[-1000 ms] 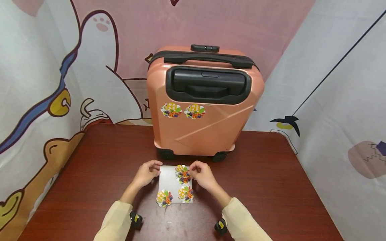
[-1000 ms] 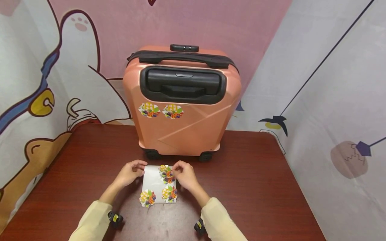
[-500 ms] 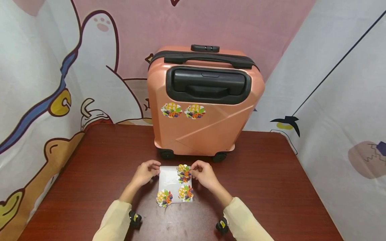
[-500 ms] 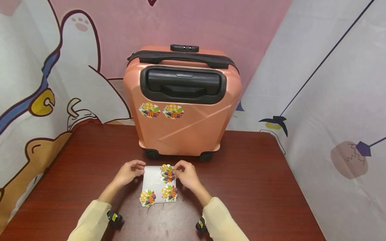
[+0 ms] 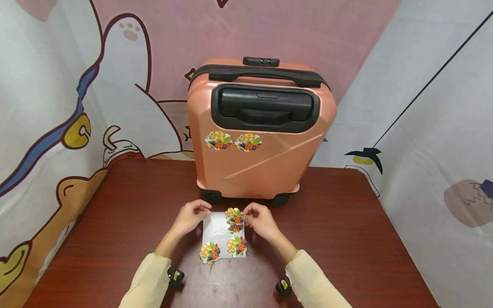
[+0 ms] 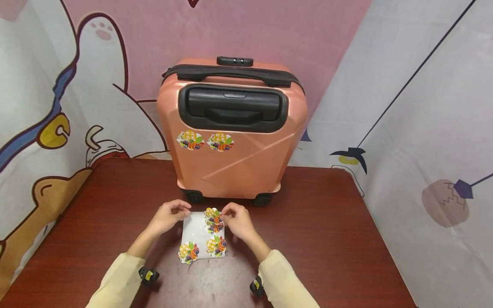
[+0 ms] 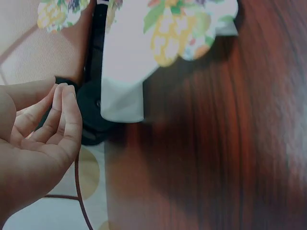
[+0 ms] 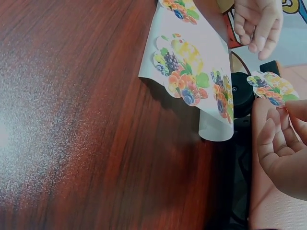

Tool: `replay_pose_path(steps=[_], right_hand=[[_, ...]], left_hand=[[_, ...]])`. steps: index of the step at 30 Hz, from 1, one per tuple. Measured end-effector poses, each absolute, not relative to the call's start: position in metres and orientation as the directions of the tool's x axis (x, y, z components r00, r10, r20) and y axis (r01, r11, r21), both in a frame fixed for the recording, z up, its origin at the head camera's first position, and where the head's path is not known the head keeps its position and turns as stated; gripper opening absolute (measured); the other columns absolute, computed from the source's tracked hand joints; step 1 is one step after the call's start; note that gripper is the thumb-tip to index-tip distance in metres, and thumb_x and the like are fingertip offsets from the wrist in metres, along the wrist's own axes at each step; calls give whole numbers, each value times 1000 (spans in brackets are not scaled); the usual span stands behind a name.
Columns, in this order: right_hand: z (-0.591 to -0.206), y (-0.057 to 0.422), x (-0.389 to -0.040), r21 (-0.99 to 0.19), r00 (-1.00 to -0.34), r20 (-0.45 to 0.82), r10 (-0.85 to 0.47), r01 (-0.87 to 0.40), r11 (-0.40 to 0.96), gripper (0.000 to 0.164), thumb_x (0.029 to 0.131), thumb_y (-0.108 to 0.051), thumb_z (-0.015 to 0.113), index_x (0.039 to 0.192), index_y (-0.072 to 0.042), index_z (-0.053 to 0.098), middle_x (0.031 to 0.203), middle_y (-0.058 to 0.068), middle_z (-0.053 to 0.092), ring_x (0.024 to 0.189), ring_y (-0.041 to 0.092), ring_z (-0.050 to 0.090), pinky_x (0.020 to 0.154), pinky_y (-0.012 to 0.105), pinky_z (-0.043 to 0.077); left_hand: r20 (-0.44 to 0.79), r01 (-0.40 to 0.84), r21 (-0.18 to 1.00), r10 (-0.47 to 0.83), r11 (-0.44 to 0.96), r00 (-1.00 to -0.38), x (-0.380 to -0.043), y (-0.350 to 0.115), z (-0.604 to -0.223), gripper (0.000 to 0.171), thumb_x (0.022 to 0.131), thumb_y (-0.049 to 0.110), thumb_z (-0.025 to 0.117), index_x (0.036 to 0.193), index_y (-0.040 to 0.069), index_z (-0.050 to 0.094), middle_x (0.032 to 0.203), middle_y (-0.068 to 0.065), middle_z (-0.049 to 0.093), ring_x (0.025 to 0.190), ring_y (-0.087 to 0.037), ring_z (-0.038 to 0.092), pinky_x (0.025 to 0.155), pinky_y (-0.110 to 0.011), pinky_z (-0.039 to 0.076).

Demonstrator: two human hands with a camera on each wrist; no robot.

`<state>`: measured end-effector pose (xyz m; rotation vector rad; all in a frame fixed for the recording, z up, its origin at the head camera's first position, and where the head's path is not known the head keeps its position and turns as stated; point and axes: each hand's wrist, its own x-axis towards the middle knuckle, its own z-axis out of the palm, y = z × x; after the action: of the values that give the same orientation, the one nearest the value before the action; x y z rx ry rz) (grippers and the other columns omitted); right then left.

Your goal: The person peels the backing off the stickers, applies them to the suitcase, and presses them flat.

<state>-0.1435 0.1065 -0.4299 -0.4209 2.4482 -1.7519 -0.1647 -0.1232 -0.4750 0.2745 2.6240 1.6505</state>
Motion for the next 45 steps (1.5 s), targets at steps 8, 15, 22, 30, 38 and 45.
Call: replay_pose_path(steps=[8, 15, 22, 30, 38, 45], right_hand=[[-426, 104, -143, -944, -956, 84, -281, -166, 284, 3, 77, 13, 59, 78, 12, 56, 70, 33, 55, 59, 45, 51, 50, 34, 47], [-424, 103, -142, -947, -963, 71, -261, -147, 285, 4, 78, 14, 57, 77, 9, 57, 70, 30, 55, 60, 45, 51, 49, 22, 43], [-425, 103, -143, -953, -964, 68, -258, -140, 270, 3, 78, 13, 59, 78, 12, 56, 71, 32, 55, 57, 41, 52, 50, 23, 44], [-426, 104, -145, -950, -962, 69, -264, -144, 276, 4, 79, 11, 60, 79, 12, 56, 73, 32, 57, 53, 12, 49, 51, 25, 45], [-427, 103, -146, -952, -960, 81, -266, -154, 266, 4, 79, 11, 60, 80, 12, 56, 74, 32, 56, 55, 19, 51, 53, 27, 47], [-426, 102, -147, -950, -954, 94, -285, -172, 262, 4, 81, 10, 59, 82, 12, 55, 77, 34, 57, 55, 11, 51, 55, 31, 50]], left_hand=[[103, 191, 904, 239, 383, -966, -161, -106, -470, 12, 81, -2, 64, 92, -6, 63, 83, -14, 66, 72, -22, 62, 61, -25, 48], [117, 215, 897, 262, 386, -958, -160, -95, -471, 6, 81, 1, 65, 87, 0, 65, 82, -9, 66, 72, -18, 61, 63, -26, 49], [123, 210, 899, 237, 385, -964, -160, -92, -471, 5, 78, 0, 67, 82, 1, 64, 75, -5, 64, 68, -15, 59, 59, -24, 48], [124, 203, 903, 222, 379, -967, -160, -92, -470, 7, 78, 0, 68, 82, 2, 63, 77, -5, 64, 71, -16, 60, 61, -24, 48], [123, 184, 921, 193, 344, -974, -160, -90, -472, 11, 77, -3, 67, 85, 0, 61, 79, -7, 65, 71, -17, 60, 62, -24, 49], [125, 191, 912, 199, 363, -972, -160, -89, -473, 9, 78, 0, 67, 83, -1, 59, 76, -7, 64, 71, -18, 61, 61, -24, 48]])
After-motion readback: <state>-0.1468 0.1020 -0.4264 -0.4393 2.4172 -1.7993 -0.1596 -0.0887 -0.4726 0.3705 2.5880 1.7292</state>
